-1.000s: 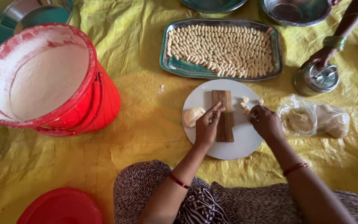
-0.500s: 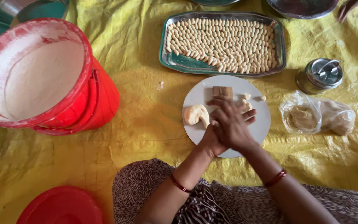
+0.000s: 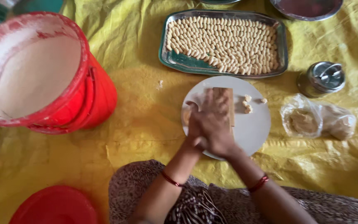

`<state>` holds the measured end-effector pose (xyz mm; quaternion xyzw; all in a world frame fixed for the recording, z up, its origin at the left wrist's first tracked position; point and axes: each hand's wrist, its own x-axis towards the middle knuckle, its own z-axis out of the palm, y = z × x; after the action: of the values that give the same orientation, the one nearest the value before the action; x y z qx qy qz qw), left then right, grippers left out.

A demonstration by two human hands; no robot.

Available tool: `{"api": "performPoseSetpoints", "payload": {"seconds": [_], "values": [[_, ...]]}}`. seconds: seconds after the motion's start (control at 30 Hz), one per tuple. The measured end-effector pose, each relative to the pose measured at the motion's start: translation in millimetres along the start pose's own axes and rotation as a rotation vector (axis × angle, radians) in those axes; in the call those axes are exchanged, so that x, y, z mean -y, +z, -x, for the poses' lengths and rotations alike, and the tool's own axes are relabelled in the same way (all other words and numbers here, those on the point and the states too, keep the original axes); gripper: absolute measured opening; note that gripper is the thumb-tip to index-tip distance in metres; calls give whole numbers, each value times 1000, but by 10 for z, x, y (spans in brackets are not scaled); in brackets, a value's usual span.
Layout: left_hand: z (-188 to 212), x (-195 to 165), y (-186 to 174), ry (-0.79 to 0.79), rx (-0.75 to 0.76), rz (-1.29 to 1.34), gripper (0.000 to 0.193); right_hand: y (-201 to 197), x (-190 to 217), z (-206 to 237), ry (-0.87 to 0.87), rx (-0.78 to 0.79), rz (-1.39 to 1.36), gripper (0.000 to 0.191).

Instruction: The person sits on a yellow tarp and repeatedly takes small pieces of dough, rolls them into balls, and presses them against a grooved wooden board to create ridged shapes. The finished pieces are placed on a green tray.

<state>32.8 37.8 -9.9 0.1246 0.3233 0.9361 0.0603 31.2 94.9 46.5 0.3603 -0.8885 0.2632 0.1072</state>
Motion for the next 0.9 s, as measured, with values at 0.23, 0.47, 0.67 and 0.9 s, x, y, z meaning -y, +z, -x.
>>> {"api": "performPoseSetpoints", "payload": {"seconds": [0.23,0.47,0.67,0.9], "values": [[18,320,-127,-405,244,145,77,110,-80,130,101,61,324,79],[-35,28,-80,-338,233,21,80,102,-193,5,127,41,127,89],[17,-202,-28,-231,233,-9,82,236,7,100,-4,79,-14,93],[91,323,-410,-315,431,823,87,204,-147,89,51,22,-188,98]]}}
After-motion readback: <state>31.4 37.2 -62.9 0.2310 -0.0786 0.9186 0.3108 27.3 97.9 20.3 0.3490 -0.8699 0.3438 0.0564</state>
